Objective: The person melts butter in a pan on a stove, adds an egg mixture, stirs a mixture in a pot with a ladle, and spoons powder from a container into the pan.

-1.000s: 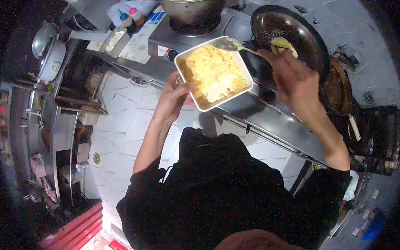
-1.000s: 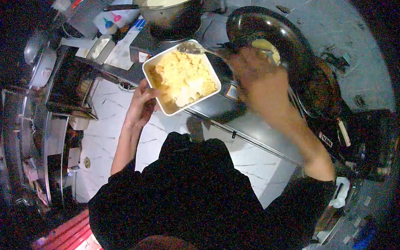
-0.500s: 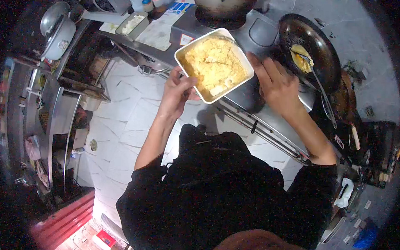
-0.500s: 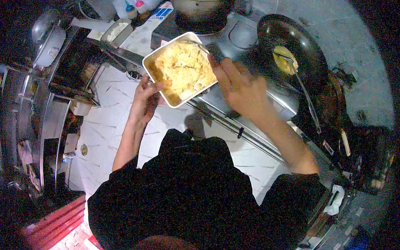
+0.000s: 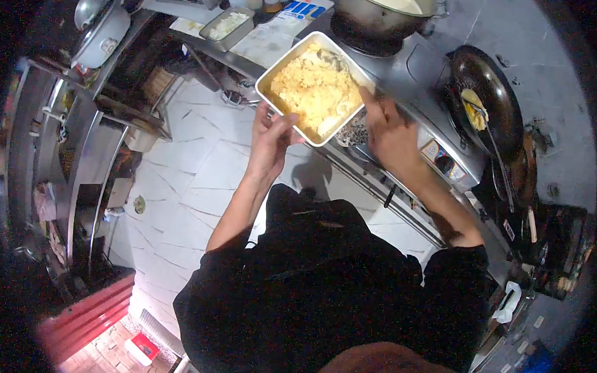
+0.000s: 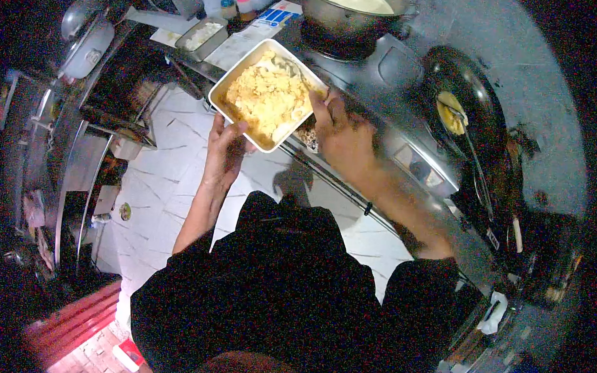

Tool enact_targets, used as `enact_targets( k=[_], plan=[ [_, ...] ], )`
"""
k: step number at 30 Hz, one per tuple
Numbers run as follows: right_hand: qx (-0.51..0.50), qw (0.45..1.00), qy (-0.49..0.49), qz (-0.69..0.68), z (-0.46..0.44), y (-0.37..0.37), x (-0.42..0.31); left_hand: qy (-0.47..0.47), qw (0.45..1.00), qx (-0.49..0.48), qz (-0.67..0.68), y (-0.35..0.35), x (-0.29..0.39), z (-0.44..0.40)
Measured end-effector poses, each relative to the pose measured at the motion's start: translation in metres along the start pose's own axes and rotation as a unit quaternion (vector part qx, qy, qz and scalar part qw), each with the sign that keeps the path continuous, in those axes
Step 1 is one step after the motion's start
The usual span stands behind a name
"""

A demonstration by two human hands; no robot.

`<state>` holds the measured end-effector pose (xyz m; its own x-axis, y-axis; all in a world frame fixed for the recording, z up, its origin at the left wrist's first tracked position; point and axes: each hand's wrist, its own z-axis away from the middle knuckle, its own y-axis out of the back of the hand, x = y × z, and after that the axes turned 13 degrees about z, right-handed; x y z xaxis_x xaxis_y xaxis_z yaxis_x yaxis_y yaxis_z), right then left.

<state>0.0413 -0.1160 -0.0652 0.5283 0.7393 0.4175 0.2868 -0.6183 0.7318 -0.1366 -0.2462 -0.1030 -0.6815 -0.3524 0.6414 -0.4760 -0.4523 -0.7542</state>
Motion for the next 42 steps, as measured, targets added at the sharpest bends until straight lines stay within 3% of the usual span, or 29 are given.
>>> enact_targets(
  k=[3, 6, 13, 17, 19, 20, 21, 22, 25, 26, 29, 31, 34, 35, 36, 37, 38, 39, 40, 41, 42],
  plan=[
    [-0.054, 0.978, -0.051, -0.195, -0.013, -0.009, -0.023, 0.01, 0.999, -0.001, 0.035, 0.02, 0.001, -0.009],
    [-0.154, 0.96, -0.082, -0.219, -0.034, -0.004, -0.032, 0.037, 0.998, 0.016, 0.057, 0.034, 0.001, -0.019],
    [-0.124, 0.964, -0.163, -0.171, -0.024, 0.02, -0.018, 0.056, 0.996, 0.065, 0.012, 0.091, 0.009, -0.048],
    [-0.087, 0.976, -0.2, 0.019, 0.005, 0.056, 0.07, 0.021, 0.993, 0.111, -0.04, 0.113, 0.031, -0.079],
    [-0.235, 0.911, -0.235, 0.243, 0.027, 0.079, 0.117, 0.019, 0.988, 0.132, -0.072, 0.135, 0.036, -0.11],
    [-0.292, 0.873, -0.207, 0.33, 0.053, 0.079, 0.146, 0.017, 0.986, 0.142, -0.088, 0.145, 0.038, -0.127],
    [-0.311, 0.869, -0.171, 0.344, 0.081, 0.082, 0.173, 0.014, 0.983, 0.149, -0.104, 0.153, 0.039, -0.146],
    [-0.407, 0.818, -0.23, 0.335, 0.097, 0.083, 0.191, 0.012, 0.98, 0.155, -0.12, 0.161, 0.038, -0.166],
    [-0.474, 0.794, -0.224, 0.309, 0.164, 0.08, 0.236, 0.045, 0.976, 0.167, -0.13, 0.187, 0.034, -0.226],
    [-0.503, 0.778, -0.25, 0.28, 0.168, 0.078, 0.24, 0.066, 0.972, 0.173, -0.148, 0.187, 0.034, -0.237],
    [-0.563, 0.723, -0.377, 0.134, 0.161, 0.078, 0.243, -0.001, 0.976, 0.186, -0.11, 0.18, 0.017, -0.263],
    [-0.521, 0.776, -0.317, 0.162, 0.228, 0.056, 0.275, -0.022, 0.982, 0.176, -0.071, 0.186, 0.006, -0.28],
    [-0.506, 0.783, -0.307, 0.191, 0.251, 0.05, 0.284, -0.031, 0.986, 0.117, -0.114, 0.231, -0.012, -0.327],
    [-0.508, 0.775, -0.319, 0.199, 0.244, 0.048, 0.281, -0.002, 0.968, 0.182, -0.175, 0.227, -0.009, -0.333],
    [-0.462, 0.814, -0.329, 0.126, 0.218, 0.057, 0.261, 0.01, 0.941, 0.178, -0.288, 0.237, -0.013, -0.346],
    [-0.411, 0.843, -0.341, 0.056, 0.196, 0.066, 0.247, -0.041, 0.732, 0.063, -0.677, 0.27, -0.015, -0.374],
    [-0.396, 0.855, -0.321, 0.094, 0.235, 0.039, 0.271, -0.083, 0.521, 0.001, -0.849, 0.283, -0.018, -0.391],
    [-0.386, 0.859, -0.306, 0.137, 0.283, 0.023, 0.299, -0.127, 0.389, -0.032, -0.912, 0.294, -0.024, -0.401],
    [-0.432, 0.843, -0.293, 0.125, 0.243, 0.043, 0.27, -0.12, 0.429, -0.058, -0.893, 0.293, -0.021, -0.408],
    [-0.347, 0.892, -0.285, 0.053, 0.201, 0.068, 0.243, -0.106, 0.517, -0.058, -0.848, 0.288, -0.017, -0.406],
    [-0.423, 0.845, -0.258, 0.2, 0.208, 0.062, 0.25, -0.087, 0.644, -0.042, -0.759, 0.284, -0.012, -0.402]
  ],
)
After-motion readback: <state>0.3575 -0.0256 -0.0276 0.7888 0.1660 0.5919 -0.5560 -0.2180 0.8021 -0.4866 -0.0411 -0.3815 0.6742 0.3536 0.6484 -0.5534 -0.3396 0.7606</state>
